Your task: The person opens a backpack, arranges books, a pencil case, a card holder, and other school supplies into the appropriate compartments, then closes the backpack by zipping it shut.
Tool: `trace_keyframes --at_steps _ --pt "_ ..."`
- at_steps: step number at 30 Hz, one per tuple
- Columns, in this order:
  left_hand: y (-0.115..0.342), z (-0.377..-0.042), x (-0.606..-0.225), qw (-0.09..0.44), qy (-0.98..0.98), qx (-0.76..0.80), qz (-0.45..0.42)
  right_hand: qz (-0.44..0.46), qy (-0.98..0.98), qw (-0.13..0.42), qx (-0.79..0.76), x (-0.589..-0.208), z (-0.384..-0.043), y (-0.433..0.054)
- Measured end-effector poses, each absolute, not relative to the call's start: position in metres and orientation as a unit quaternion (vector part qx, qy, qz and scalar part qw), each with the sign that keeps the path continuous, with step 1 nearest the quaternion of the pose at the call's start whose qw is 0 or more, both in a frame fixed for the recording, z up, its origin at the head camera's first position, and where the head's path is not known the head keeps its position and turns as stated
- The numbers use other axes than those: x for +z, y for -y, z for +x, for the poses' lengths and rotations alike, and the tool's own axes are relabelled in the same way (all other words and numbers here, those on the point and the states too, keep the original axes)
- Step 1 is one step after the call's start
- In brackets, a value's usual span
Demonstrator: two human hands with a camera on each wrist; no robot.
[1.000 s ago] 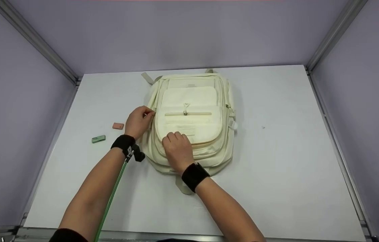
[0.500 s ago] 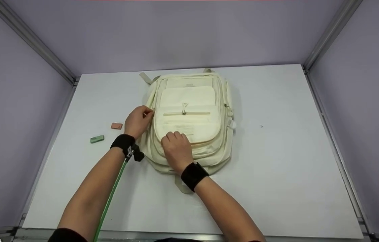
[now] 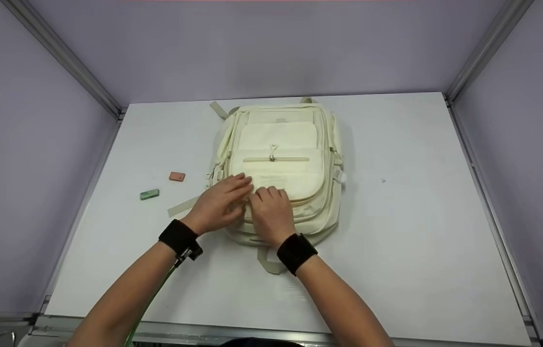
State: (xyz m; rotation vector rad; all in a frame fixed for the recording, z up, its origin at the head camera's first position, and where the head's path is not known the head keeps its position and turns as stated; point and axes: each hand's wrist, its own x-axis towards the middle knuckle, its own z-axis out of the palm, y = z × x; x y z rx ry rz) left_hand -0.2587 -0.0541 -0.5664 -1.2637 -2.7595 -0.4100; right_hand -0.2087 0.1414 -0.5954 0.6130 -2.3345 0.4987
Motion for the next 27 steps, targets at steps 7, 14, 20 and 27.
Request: trace_keyframes --at_steps 7,14,20,27 --pt "0.046 -0.256 -0.573 0.099 0.895 -0.117 -0.419 0.216 0.9 0.31 0.218 -0.595 -0.208 -0.163" --pt "0.041 -0.259 -0.573 0.141 0.886 -0.127 -0.422 0.215 0.896 0.305 0.24 -0.59 -0.21 -0.164" --pt "0.04 -0.26 -0.566 0.111 0.892 -0.13 -0.419 0.222 0.885 0.321 0.254 -0.587 -0.213 -0.177" --pt "0.041 -0.262 -0.558 0.056 0.902 -0.127 -0.408 0.217 0.893 0.297 0.26 -0.586 -0.215 -0.214"
